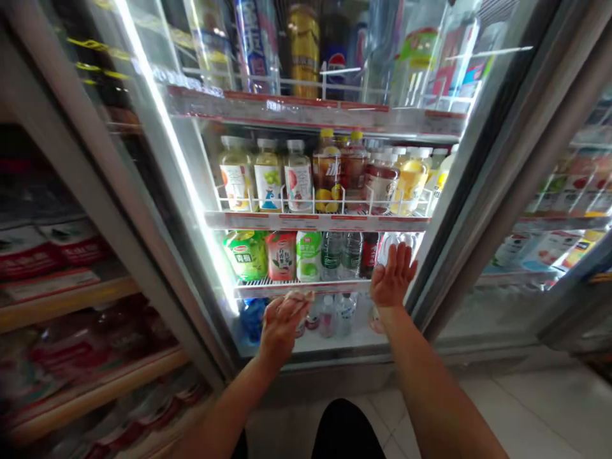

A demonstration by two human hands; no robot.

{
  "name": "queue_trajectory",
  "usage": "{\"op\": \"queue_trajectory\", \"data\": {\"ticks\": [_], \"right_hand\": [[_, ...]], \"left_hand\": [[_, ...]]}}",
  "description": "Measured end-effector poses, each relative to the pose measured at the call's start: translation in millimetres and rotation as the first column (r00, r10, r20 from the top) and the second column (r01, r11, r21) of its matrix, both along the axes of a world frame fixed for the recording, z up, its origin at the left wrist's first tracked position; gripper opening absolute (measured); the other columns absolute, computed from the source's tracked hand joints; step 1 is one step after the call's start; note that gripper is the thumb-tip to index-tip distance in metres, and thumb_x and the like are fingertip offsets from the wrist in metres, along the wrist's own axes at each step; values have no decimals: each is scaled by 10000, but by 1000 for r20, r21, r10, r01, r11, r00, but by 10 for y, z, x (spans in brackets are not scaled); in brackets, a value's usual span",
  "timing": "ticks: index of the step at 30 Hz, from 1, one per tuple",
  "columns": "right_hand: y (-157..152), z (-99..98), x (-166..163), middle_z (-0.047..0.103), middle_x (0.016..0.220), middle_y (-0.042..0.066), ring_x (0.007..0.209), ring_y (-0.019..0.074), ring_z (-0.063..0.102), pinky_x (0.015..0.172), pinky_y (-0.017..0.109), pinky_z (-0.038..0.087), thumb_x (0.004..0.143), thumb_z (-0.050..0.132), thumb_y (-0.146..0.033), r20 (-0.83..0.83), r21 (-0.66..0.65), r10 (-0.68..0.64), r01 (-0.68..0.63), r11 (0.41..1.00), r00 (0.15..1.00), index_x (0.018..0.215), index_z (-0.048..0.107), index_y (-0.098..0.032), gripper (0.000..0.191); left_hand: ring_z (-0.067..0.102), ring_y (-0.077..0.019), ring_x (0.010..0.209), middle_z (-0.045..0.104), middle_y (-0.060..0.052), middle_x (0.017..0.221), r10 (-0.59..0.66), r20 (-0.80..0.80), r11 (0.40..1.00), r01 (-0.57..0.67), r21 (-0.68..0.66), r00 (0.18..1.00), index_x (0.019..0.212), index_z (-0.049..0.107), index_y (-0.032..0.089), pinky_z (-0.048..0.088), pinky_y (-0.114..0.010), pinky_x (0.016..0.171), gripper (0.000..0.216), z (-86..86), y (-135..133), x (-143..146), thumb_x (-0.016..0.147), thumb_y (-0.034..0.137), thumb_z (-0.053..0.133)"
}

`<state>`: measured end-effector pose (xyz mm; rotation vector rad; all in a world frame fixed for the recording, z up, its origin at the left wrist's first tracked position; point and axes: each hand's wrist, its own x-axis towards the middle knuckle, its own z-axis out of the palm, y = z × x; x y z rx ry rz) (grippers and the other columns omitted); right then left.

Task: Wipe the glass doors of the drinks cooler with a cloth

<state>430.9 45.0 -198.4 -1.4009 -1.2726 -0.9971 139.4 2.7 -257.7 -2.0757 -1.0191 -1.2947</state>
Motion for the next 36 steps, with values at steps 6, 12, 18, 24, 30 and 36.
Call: {"op": "queue_trajectory", "data": {"ticks": [6,12,18,24,30,36], "right_hand": [[-552,-165,-944,202,1646,145,1537,329,121,1181,641,255,993,399,-351,-226,-167,372,-412,896,900,1554,273,-217,590],[-704,-226,-1868,692,1261,91,1137,257,671,931,392,575,960,470,-501,-652,-105,600,-839,534,464,1372,572,-241,498],[-543,496,-1615,681,1287,66,1191,254,632,1017,444,529,959,546,-365,-277,32,663,-683,730,695,1358,592,-268,414],[-329,96,-1188,560,1451,62,1429,267,420,1159,512,394,938,519,-127,264,-24,450,-461,887,853,1522,364,-291,627],[-379,-90,-1054,606,1403,15,1423,211,430,1242,507,223,951,443,-79,388,-221,436,-377,899,812,1517,362,-328,624],[-159,400,-1367,545,1463,76,1425,325,411,1125,551,427,870,626,-94,304,107,410,-459,882,860,1452,485,-261,621]], "left_hand": [[524,-209,1325,539,-143,1412,-104,363,981,156,-117,926,1563,206,242,510,-371,1045,614,440,-173,-39,996,231,441],[482,-206,1379,489,-171,1482,-268,191,925,307,-224,944,1589,81,179,525,-360,1062,714,563,-284,-163,959,176,418],[318,-252,1483,456,-120,1527,-25,-103,999,28,31,994,1564,220,186,412,-444,1153,665,818,-195,-812,949,224,470],[310,-249,1483,518,-112,1477,332,-79,922,-306,236,940,1501,376,193,256,-445,1219,572,753,335,-1198,951,287,504],[305,-262,1487,525,-113,1472,381,-122,909,-347,229,917,1472,443,204,145,-468,1245,541,543,522,-1166,956,362,483],[198,-248,1526,524,-89,1478,368,-87,906,-336,257,926,1470,447,194,104,-470,1253,534,564,501,-1143,971,381,452]]}}
